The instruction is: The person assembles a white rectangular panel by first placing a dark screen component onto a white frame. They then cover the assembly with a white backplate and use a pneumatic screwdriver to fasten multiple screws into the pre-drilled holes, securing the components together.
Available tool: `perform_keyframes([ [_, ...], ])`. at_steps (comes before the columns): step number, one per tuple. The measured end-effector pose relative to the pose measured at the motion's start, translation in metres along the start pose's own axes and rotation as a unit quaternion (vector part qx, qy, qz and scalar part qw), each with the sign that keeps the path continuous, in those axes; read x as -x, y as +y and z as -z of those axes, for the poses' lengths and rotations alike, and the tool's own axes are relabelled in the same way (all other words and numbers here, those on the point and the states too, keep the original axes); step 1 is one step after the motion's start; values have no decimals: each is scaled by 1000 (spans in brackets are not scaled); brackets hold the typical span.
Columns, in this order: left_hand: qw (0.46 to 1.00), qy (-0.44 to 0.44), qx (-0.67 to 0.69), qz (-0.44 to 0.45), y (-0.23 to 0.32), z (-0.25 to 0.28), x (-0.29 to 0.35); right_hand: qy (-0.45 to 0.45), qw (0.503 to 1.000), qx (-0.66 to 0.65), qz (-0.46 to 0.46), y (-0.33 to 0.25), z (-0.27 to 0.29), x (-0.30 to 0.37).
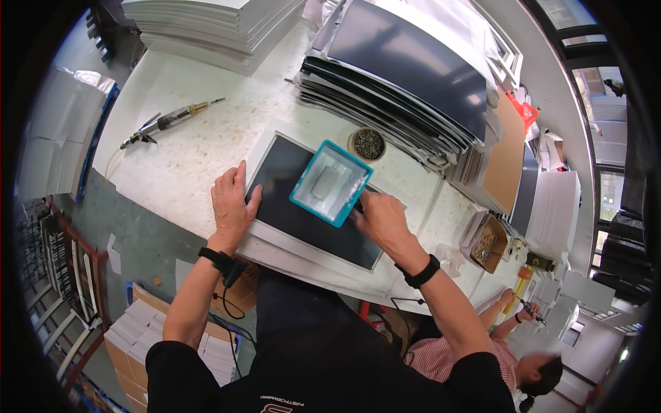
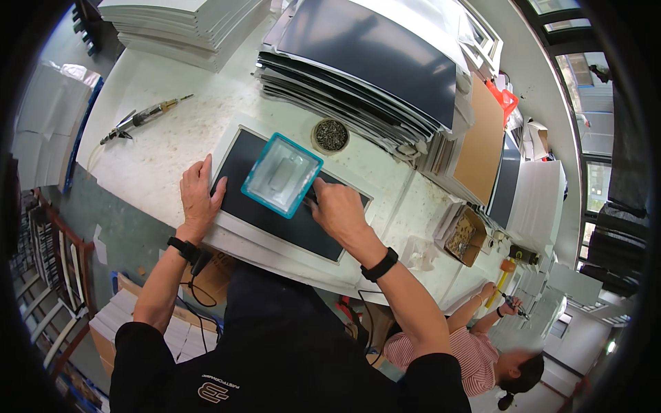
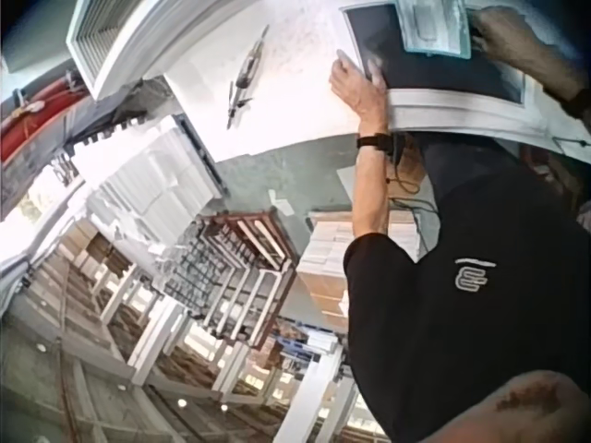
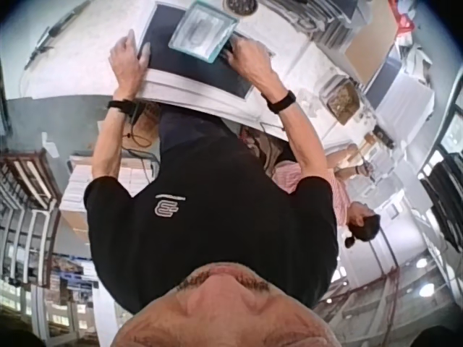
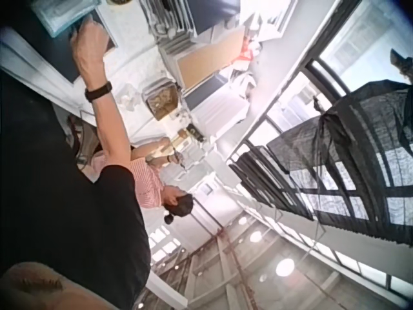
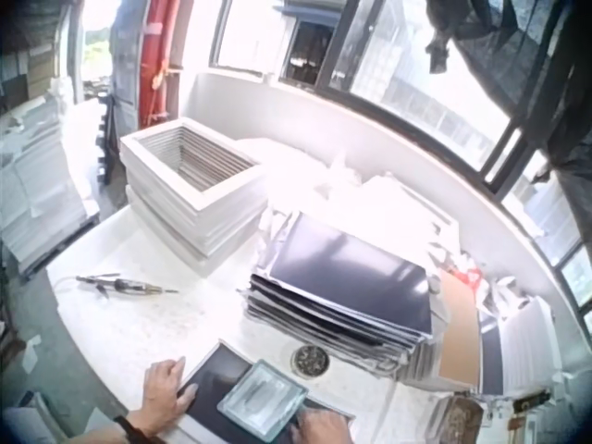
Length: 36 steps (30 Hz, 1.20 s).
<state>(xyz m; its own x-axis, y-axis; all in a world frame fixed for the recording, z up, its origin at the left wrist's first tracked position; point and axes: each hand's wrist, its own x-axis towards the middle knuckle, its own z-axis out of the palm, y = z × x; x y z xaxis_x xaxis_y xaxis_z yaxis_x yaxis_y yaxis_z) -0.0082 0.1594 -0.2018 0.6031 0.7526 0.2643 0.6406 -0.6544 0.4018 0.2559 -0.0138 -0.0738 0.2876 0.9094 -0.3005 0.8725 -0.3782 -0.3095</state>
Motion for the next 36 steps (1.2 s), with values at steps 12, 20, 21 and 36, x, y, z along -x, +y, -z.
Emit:
perform_keyframes([
  [12, 1000, -9, -3, 17, 5, 3, 1, 41, 998, -32, -25, 27, -22, 39],
  [20, 1000, 5, 3, 21, 7, 6, 3, 67, 990, -43, -113, 104, -40, 176],
  [21, 1000, 7, 0, 20, 7, 7, 3, 58, 991, -38, -117, 101, -39, 185],
  [36, 934, -34, 345, 89, -39, 22, 14, 23, 999, 9, 20, -37, -41, 38],
])
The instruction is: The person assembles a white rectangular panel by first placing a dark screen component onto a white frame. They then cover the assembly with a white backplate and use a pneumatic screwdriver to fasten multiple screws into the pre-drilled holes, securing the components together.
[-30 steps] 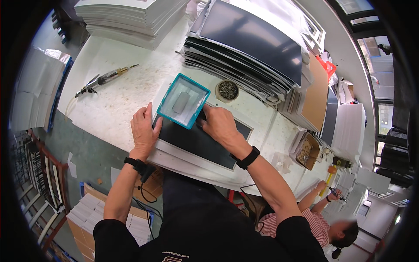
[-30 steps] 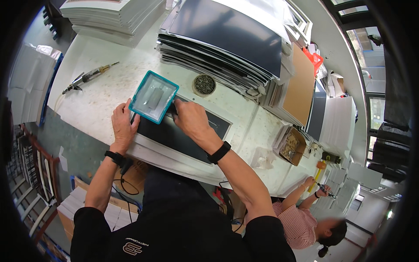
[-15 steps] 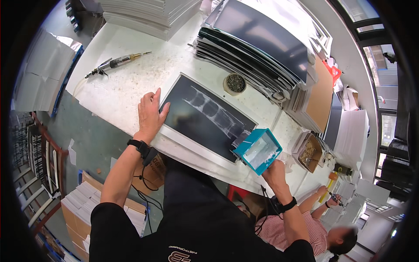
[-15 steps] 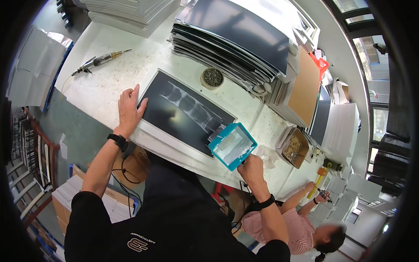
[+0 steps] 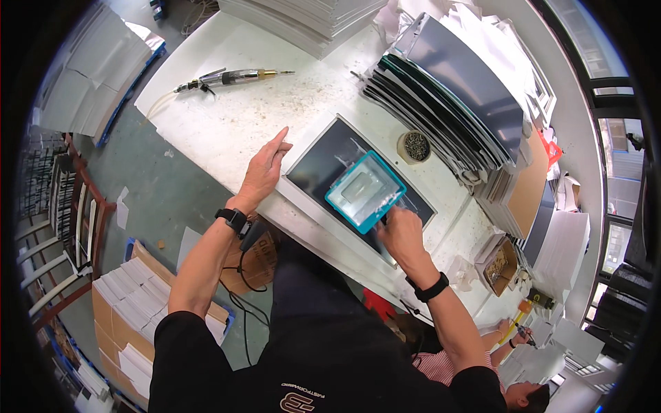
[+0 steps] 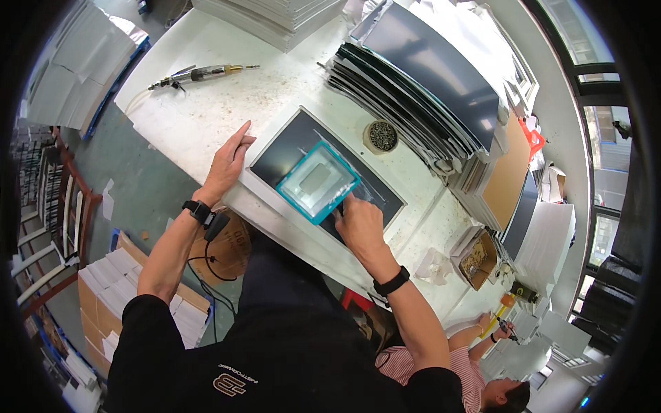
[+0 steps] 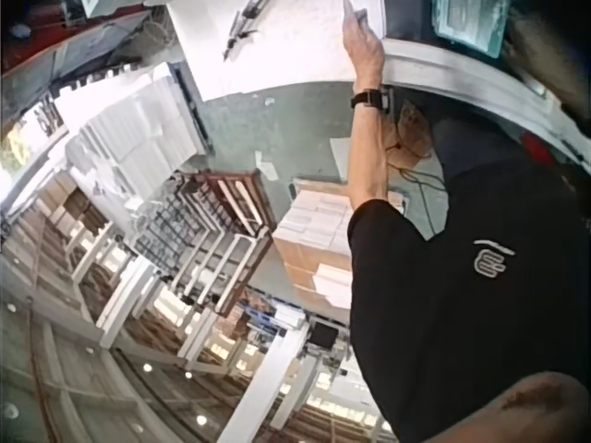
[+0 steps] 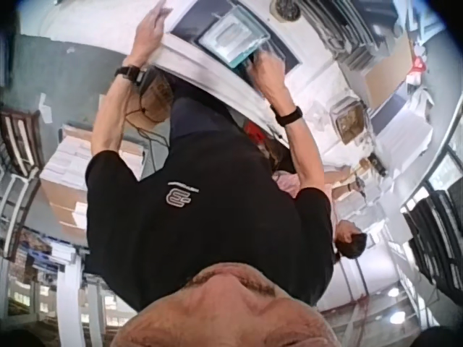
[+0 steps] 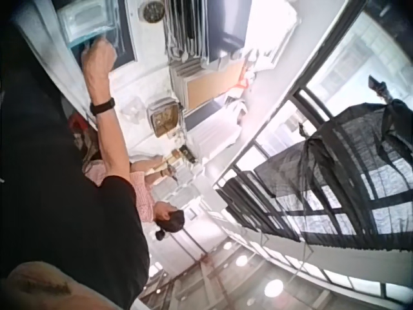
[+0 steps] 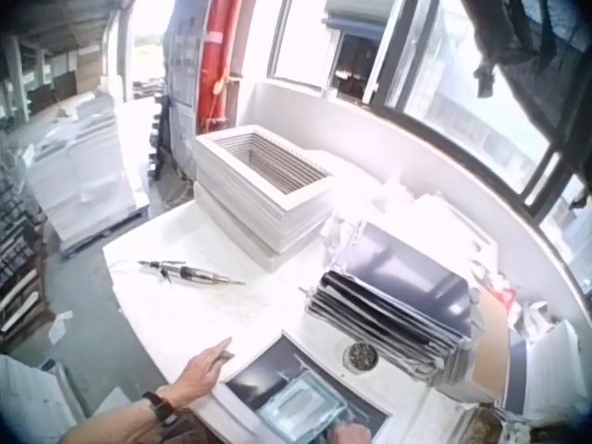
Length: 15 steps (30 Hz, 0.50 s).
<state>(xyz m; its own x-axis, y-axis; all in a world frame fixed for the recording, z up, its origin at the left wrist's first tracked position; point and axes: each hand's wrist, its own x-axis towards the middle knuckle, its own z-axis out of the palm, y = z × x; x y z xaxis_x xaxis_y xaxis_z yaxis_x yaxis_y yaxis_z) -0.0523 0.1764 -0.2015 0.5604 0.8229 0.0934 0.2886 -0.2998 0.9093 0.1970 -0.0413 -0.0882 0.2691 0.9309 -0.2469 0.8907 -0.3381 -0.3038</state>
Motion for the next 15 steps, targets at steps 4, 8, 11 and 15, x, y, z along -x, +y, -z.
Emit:
perform_keyframes([
  [4, 999, -9, 20, 24, 0, 0, -3, 43, 998, -23, 38, -42, -19, -60],
  [8, 1000, -5, -13, 6, -2, -1, -4, 59, 997, -43, 28, -43, -37, -63],
  [11, 991, 25, -113, -71, -5, -9, 1, 46, 997, -58, 32, -28, -44, -37],
  [15, 975, 27, -199, -101, 0, -14, 2, 70, 993, -89, 17, -6, -55, -9],
])
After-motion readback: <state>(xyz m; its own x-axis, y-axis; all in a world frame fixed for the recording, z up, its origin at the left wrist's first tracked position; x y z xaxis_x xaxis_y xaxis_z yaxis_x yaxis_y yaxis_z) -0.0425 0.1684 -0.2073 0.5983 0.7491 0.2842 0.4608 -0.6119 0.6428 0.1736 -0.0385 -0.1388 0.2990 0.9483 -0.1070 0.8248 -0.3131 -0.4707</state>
